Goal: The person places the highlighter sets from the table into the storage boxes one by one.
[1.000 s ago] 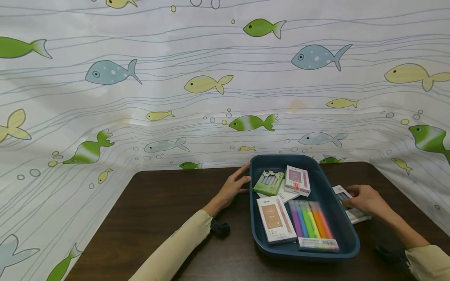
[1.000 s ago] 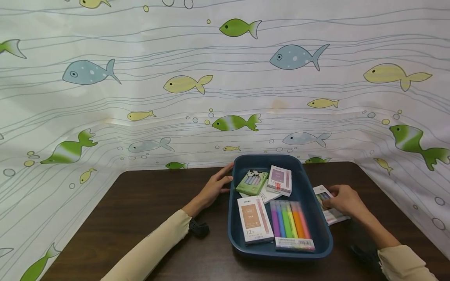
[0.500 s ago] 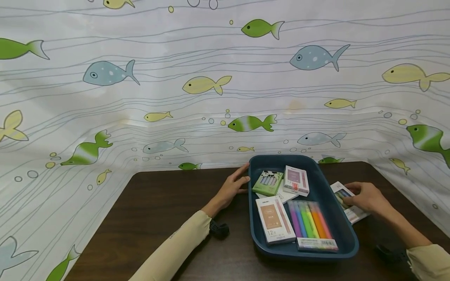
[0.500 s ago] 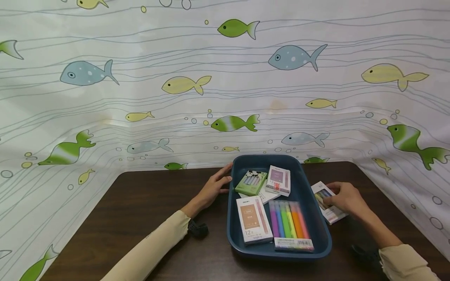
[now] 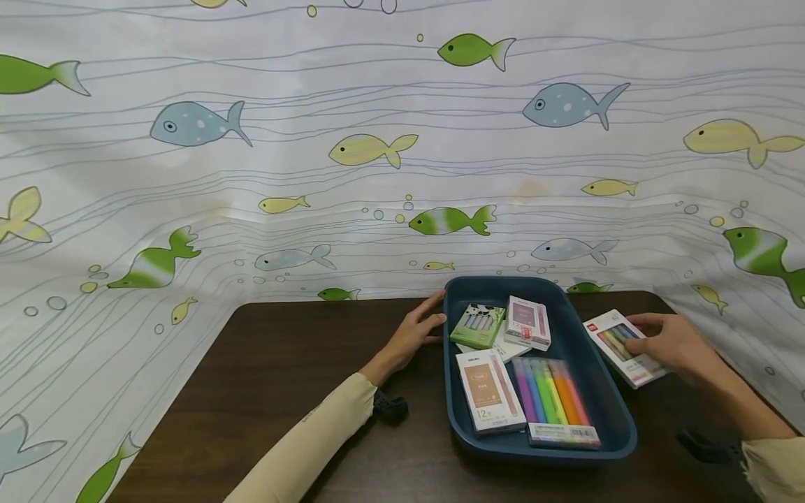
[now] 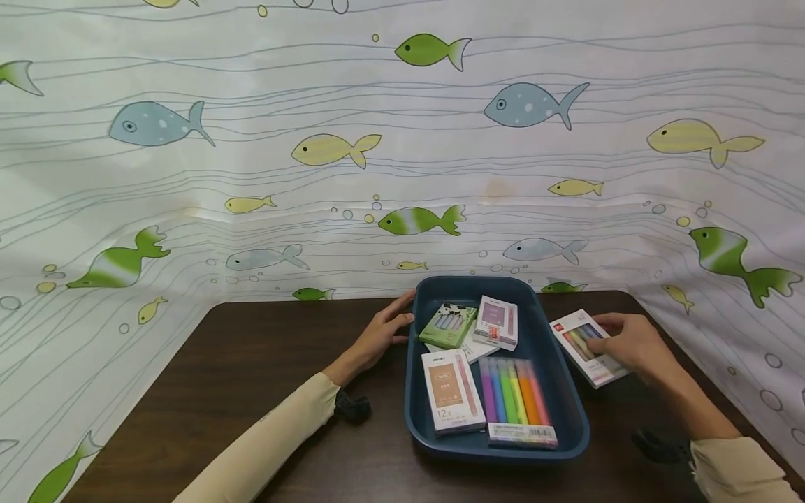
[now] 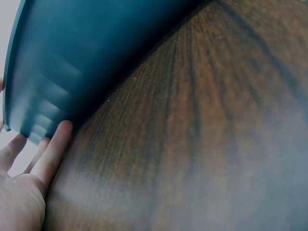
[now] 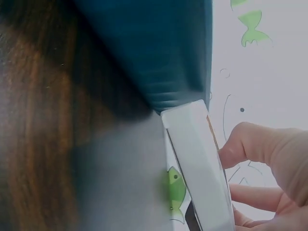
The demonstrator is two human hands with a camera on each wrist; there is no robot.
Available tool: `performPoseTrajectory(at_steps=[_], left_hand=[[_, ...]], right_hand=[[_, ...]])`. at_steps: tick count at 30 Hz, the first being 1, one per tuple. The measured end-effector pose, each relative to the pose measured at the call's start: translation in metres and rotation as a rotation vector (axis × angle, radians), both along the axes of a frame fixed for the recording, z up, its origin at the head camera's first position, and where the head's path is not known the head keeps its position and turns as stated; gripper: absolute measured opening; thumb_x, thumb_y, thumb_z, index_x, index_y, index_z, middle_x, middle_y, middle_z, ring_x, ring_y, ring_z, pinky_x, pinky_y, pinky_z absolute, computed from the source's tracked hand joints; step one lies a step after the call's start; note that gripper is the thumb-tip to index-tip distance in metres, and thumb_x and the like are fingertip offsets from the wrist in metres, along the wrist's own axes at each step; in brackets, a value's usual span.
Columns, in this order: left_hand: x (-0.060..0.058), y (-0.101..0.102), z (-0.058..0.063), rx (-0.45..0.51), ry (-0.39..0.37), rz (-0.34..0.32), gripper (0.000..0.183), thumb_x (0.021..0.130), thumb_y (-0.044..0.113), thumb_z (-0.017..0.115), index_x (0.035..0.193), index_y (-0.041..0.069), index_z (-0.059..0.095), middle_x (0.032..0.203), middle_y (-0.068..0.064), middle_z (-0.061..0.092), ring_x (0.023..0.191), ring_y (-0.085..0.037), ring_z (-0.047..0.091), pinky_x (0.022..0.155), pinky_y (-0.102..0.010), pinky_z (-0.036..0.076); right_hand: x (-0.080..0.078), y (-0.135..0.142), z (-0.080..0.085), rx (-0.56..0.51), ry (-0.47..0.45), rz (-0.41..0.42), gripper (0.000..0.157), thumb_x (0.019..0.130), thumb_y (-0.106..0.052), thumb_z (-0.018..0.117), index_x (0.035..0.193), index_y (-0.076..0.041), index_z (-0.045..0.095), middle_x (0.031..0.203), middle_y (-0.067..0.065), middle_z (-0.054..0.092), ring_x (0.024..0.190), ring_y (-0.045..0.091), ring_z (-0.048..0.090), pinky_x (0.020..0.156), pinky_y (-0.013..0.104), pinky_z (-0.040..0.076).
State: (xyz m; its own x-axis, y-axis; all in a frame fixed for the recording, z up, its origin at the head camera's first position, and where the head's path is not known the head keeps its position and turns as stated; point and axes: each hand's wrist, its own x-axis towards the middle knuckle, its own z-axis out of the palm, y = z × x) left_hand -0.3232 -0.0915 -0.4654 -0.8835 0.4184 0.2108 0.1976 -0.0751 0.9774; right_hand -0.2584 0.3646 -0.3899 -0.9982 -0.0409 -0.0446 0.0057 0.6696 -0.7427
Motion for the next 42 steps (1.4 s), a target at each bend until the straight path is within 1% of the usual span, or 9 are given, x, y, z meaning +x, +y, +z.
performPoseTrajectory(at_steps=[6,13,17,24,28,33,35,38,42], left_hand=[[-0.001,0.004,-0.002,-0.011,-0.003,0.009,0.06,0.106,0.03,0.058,0.161,0.028,0.034,0.163,0.005,0.03,0.137,-0.029,0.046,0.096,-0.046,0.053],[-0.002,0.006,-0.003,-0.013,0.01,0.007,0.061,0.106,0.03,0.058,0.162,0.027,0.033,0.163,0.003,0.03,0.137,-0.029,0.045,0.096,-0.047,0.053],[-0.003,0.005,-0.003,-0.011,0.006,0.014,0.06,0.106,0.031,0.058,0.161,0.029,0.034,0.162,0.005,0.031,0.137,-0.028,0.046,0.095,-0.046,0.053],[-0.002,0.005,-0.003,-0.004,0.011,0.01,0.06,0.107,0.029,0.057,0.162,0.026,0.033,0.163,0.001,0.03,0.137,-0.031,0.045,0.095,-0.048,0.053],[-0.001,0.006,-0.002,-0.005,0.012,0.012,0.06,0.107,0.029,0.057,0.162,0.026,0.033,0.163,0.002,0.03,0.137,-0.03,0.046,0.095,-0.047,0.053],[-0.001,0.007,-0.002,-0.005,0.004,0.014,0.06,0.107,0.029,0.057,0.162,0.026,0.033,0.162,0.004,0.031,0.136,-0.029,0.047,0.095,-0.047,0.053],[-0.001,0.007,-0.002,-0.004,0.002,0.011,0.06,0.106,0.03,0.058,0.161,0.027,0.034,0.162,0.004,0.032,0.137,-0.03,0.047,0.096,-0.047,0.053],[-0.002,0.009,-0.002,-0.003,0.0,0.002,0.06,0.106,0.03,0.058,0.161,0.028,0.034,0.162,0.004,0.031,0.137,-0.031,0.046,0.096,-0.047,0.053],[-0.003,0.01,-0.002,-0.008,0.004,-0.001,0.059,0.106,0.029,0.058,0.161,0.029,0.034,0.162,0.003,0.031,0.137,-0.03,0.046,0.096,-0.047,0.053]], right_hand=[[-0.002,0.002,0.011,0.026,0.015,0.008,0.063,0.094,-0.009,0.069,0.138,0.024,0.039,0.091,0.015,0.066,0.066,0.028,0.065,0.054,0.04,0.056],[-0.004,0.003,0.02,0.039,0.053,-0.04,0.064,0.093,-0.014,0.071,0.139,0.021,0.043,0.089,0.014,0.066,0.064,0.028,0.066,0.052,0.041,0.056],[-0.006,-0.007,0.026,0.035,0.102,-0.065,0.064,0.091,-0.015,0.072,0.137,0.021,0.046,0.095,0.022,0.065,0.065,0.027,0.065,0.053,0.039,0.055],[-0.007,-0.034,0.027,0.088,0.223,-0.106,0.064,0.089,-0.016,0.076,0.135,0.021,0.05,0.111,0.035,0.059,0.075,0.026,0.061,0.055,0.031,0.049],[-0.008,-0.048,0.027,0.022,0.204,-0.068,0.064,0.091,-0.013,0.075,0.139,0.019,0.048,0.114,0.035,0.057,0.074,0.026,0.063,0.054,0.033,0.054],[-0.002,-0.065,0.027,-0.095,0.098,0.016,0.062,0.093,-0.011,0.073,0.143,0.015,0.046,0.108,0.031,0.062,0.071,0.027,0.067,0.057,0.039,0.059],[0.003,-0.071,0.027,-0.114,0.058,0.04,0.062,0.094,-0.011,0.073,0.144,0.012,0.046,0.109,0.03,0.062,0.072,0.028,0.068,0.059,0.04,0.06],[0.014,-0.075,0.028,-0.088,0.031,0.074,0.062,0.094,-0.013,0.073,0.146,0.009,0.045,0.116,0.032,0.059,0.076,0.028,0.066,0.061,0.041,0.059],[0.027,-0.078,0.028,-0.019,0.046,0.152,0.062,0.093,-0.014,0.075,0.145,0.007,0.047,0.121,0.031,0.059,0.083,0.028,0.064,0.064,0.038,0.058]])
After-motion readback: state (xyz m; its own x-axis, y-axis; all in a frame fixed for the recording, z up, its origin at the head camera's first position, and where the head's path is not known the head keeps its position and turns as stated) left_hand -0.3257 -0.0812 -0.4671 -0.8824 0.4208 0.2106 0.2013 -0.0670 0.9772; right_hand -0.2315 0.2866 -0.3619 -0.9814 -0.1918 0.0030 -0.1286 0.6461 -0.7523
